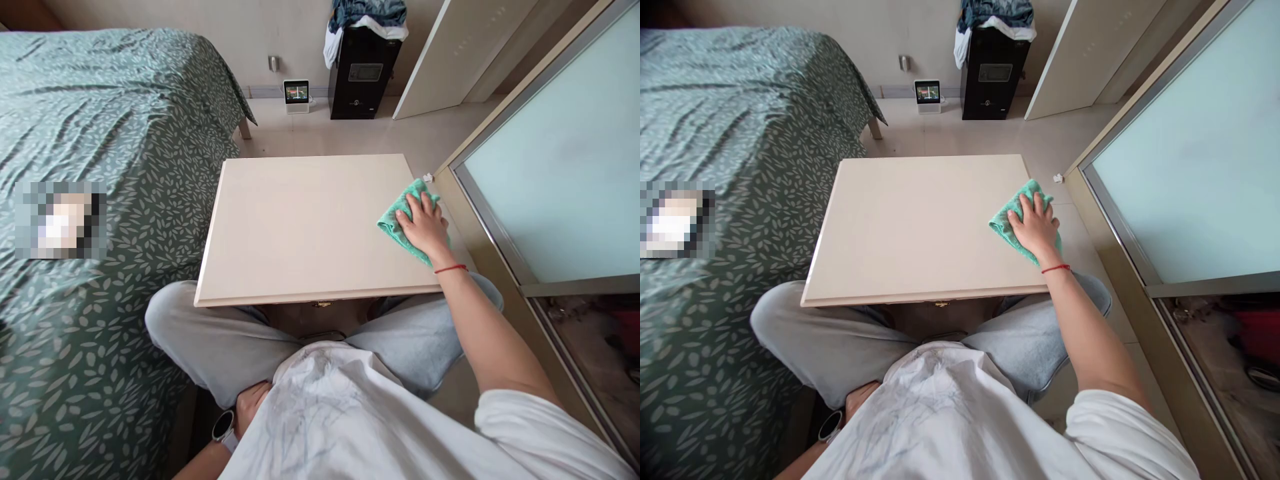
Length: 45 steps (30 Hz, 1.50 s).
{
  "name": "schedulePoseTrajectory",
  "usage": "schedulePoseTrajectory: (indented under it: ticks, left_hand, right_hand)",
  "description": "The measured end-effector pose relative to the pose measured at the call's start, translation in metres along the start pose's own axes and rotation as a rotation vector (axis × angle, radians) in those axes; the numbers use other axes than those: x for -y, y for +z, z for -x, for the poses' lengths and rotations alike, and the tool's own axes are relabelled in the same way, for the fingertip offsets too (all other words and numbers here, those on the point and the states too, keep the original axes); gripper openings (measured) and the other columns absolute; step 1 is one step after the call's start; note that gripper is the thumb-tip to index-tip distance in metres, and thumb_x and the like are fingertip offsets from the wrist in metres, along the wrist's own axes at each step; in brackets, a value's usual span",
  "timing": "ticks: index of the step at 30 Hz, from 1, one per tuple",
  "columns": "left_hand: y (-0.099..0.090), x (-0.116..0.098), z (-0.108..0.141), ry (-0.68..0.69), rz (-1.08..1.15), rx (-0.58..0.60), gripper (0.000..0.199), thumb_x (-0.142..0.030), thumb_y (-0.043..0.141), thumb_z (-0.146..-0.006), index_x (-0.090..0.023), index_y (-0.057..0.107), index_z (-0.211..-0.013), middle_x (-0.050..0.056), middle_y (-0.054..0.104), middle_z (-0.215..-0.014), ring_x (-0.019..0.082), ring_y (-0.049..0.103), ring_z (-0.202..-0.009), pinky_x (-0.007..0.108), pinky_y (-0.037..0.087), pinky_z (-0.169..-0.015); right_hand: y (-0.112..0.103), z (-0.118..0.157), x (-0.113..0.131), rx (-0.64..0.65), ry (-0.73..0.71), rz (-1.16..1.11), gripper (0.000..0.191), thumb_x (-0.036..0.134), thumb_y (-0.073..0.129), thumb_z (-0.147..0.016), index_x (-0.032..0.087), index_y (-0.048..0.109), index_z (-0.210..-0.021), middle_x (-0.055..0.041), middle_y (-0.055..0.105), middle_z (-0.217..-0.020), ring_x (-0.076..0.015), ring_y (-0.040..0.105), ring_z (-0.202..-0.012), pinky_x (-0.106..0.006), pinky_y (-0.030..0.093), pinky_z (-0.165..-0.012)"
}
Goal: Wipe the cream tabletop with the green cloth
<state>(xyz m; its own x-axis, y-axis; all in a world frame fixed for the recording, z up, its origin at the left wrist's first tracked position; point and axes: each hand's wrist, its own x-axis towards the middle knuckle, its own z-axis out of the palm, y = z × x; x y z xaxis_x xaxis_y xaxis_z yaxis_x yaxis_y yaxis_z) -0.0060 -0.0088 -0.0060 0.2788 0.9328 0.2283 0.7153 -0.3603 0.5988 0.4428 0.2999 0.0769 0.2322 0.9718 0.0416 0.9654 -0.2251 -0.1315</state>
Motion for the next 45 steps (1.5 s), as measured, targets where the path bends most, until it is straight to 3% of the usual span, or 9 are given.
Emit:
schedulePoseTrajectory:
  ticks: [4, 8, 14, 19, 24, 29, 34, 40, 45]
  left_hand:
    - [-0.002, 0.001, -0.003, 0.067, 0.043, 0.080, 0.039, -0.033, 0.032, -0.079, -0.018, 0.036, -0.044, -0.004, 0.037, -0.041, 0.005, 0.037, -0.035, 0.019, 0.023, -0.039]
    - [-0.005, -0.001, -0.006, 0.081, 0.058, 0.087, 0.037, -0.031, 0.033, -0.079, -0.018, 0.033, -0.044, -0.004, 0.036, -0.042, 0.005, 0.036, -0.036, 0.019, 0.022, -0.040]
    - [-0.004, -0.001, -0.005, 0.089, 0.052, 0.086, 0.035, -0.027, 0.033, -0.079, -0.018, 0.033, -0.044, -0.005, 0.035, -0.042, 0.005, 0.035, -0.036, 0.018, 0.022, -0.040]
    - [-0.004, 0.003, -0.002, 0.100, 0.027, 0.086, 0.032, -0.025, 0.035, -0.078, -0.019, 0.037, -0.047, -0.005, 0.038, -0.043, 0.005, 0.036, -0.036, 0.018, 0.023, -0.040]
    - [-0.002, 0.005, 0.001, 0.079, 0.018, 0.078, 0.031, -0.027, 0.035, -0.078, -0.019, 0.039, -0.048, -0.004, 0.038, -0.041, 0.005, 0.035, -0.034, 0.018, 0.023, -0.038]
    - [-0.004, 0.002, 0.001, 0.037, 0.026, 0.088, 0.032, -0.026, 0.035, -0.078, -0.019, 0.037, -0.047, -0.004, 0.038, -0.042, 0.005, 0.037, -0.035, 0.018, 0.024, -0.039]
    - [-0.004, 0.001, 0.002, 0.019, 0.028, 0.090, 0.036, -0.029, 0.034, -0.079, -0.018, 0.035, -0.045, -0.004, 0.038, -0.042, 0.005, 0.037, -0.036, 0.017, 0.024, -0.040]
    - [-0.001, 0.002, 0.001, 0.047, 0.022, 0.083, 0.038, -0.032, 0.032, -0.080, -0.018, 0.034, -0.045, -0.004, 0.037, -0.042, 0.005, 0.036, -0.037, 0.018, 0.023, -0.041]
    - [0.000, 0.003, 0.000, 0.090, 0.028, 0.064, 0.037, -0.031, 0.032, -0.080, -0.018, 0.034, -0.046, -0.004, 0.038, -0.043, 0.006, 0.036, -0.037, 0.019, 0.023, -0.041]
  right_hand:
    - [0.000, 0.021, 0.004, -0.005, 0.065, -0.013, 0.078, 0.060, 0.036, -0.119, 0.023, 0.053, -0.185, -0.0266, 0.037, -0.198, -0.0580, 0.047, -0.171, -0.090, 0.050, -0.123]
    - [-0.011, 0.020, 0.055, 0.098, -0.003, 0.034, 0.083, 0.059, 0.038, -0.120, 0.017, 0.045, -0.192, -0.0223, 0.029, -0.203, -0.0592, 0.030, -0.182, -0.090, 0.034, -0.138]
    - [-0.006, 0.036, 0.204, 0.254, -0.520, -0.130, 0.088, 0.056, 0.056, -0.119, 0.015, 0.041, -0.195, -0.0210, 0.020, -0.206, -0.0599, 0.018, -0.187, -0.088, 0.017, -0.147]
    - [0.007, 0.091, 0.334, 0.335, -0.969, -0.194, 0.086, 0.056, 0.062, -0.119, 0.017, 0.046, -0.193, -0.0204, 0.021, -0.205, -0.0582, 0.018, -0.188, -0.085, 0.015, -0.149]
    - [0.017, 0.146, 0.377, 0.268, -1.341, -0.169, 0.071, 0.053, 0.065, -0.119, 0.024, 0.060, -0.184, -0.0158, 0.041, -0.200, -0.0531, 0.026, -0.187, -0.085, 0.023, -0.148]
    - [0.016, 0.130, 0.351, 0.281, -1.338, -0.178, 0.065, 0.051, 0.062, -0.122, 0.031, 0.060, -0.184, -0.0093, 0.042, -0.200, -0.0463, 0.029, -0.188, -0.086, 0.022, -0.148]
    - [0.001, 0.058, 0.287, 0.301, -1.028, -0.166, 0.073, 0.050, 0.058, -0.122, 0.028, 0.051, -0.191, -0.0115, 0.034, -0.203, -0.0488, 0.026, -0.188, -0.084, 0.016, -0.150]
    - [-0.015, -0.015, 0.146, 0.233, -0.508, -0.055, 0.076, 0.053, 0.042, -0.123, 0.028, 0.045, -0.194, -0.0132, 0.028, -0.205, -0.0486, 0.026, -0.188, -0.085, 0.021, -0.146]
    - [-0.013, -0.004, 0.025, 0.073, -0.191, -0.035, 0.076, 0.056, 0.034, -0.120, 0.029, 0.052, -0.188, -0.0168, 0.040, -0.200, -0.0514, 0.036, -0.182, -0.088, 0.035, -0.138]
